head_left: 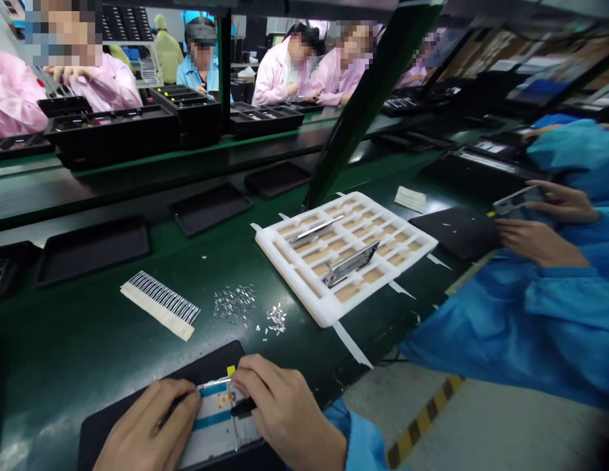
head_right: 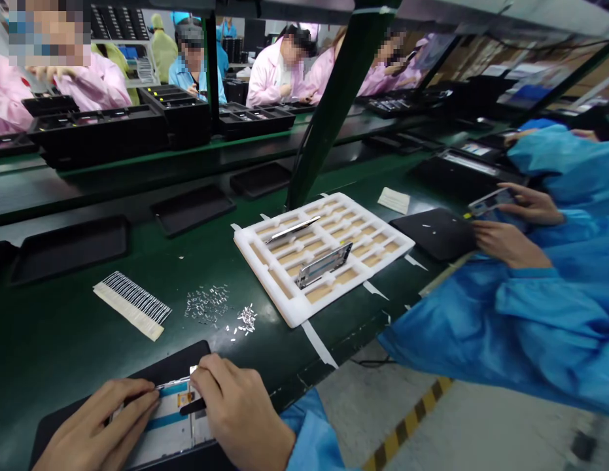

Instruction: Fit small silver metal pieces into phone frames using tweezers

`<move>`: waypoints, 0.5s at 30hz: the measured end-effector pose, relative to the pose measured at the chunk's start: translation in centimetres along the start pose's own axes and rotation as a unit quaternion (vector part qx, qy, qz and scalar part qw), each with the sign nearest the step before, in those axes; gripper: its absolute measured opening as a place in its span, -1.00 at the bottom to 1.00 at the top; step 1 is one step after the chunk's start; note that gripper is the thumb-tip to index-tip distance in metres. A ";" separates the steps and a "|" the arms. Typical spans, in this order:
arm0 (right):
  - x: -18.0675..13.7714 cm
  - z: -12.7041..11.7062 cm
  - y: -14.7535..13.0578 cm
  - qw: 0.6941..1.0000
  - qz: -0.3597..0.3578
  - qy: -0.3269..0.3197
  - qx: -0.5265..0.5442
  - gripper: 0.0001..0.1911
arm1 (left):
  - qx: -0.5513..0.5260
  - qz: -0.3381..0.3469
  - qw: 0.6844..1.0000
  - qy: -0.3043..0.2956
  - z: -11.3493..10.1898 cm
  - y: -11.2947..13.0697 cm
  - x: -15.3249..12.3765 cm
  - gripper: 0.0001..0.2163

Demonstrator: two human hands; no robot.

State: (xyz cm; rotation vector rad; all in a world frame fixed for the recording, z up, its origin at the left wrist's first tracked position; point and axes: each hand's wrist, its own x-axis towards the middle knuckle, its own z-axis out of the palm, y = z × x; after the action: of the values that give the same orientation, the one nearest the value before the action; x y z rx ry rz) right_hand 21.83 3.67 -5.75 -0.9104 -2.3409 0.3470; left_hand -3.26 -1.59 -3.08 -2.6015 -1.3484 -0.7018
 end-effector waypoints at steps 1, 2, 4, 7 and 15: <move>0.0 0.0 -0.1 1.000 -0.003 0.000 -0.007 -0.54 | 0.002 -0.001 1.000 -0.004 0.2 0.0 -0.4 -0.62; 0.0 -0.1 -0.1 1.000 -0.007 -0.001 -0.016 -0.54 | 0.004 -0.003 1.000 -0.012 0.4 0.0 -0.7 -0.62; 0.0 -0.1 -0.2 0.999 -0.018 -0.002 -0.034 -0.52 | 0.009 -0.004 0.999 -0.045 0.6 0.0 -1.2 -0.61; 0.2 -0.3 -0.2 0.998 -0.032 0.000 -0.056 -0.52 | 0.020 -0.004 0.997 -0.079 0.9 0.2 -1.5 -0.59; -2.1 0.7 -1.8 0.985 -0.015 -0.053 -0.163 -0.63 | 0.075 0.071 0.993 -0.065 2.3 -0.4 -2.4 -0.49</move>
State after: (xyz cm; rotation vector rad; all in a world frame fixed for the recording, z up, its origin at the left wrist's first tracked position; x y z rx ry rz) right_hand 21.66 0.89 -6.39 -1.0277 -2.5536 -0.0020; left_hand -3.97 -2.40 -6.30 -2.6284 -1.1822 -0.4019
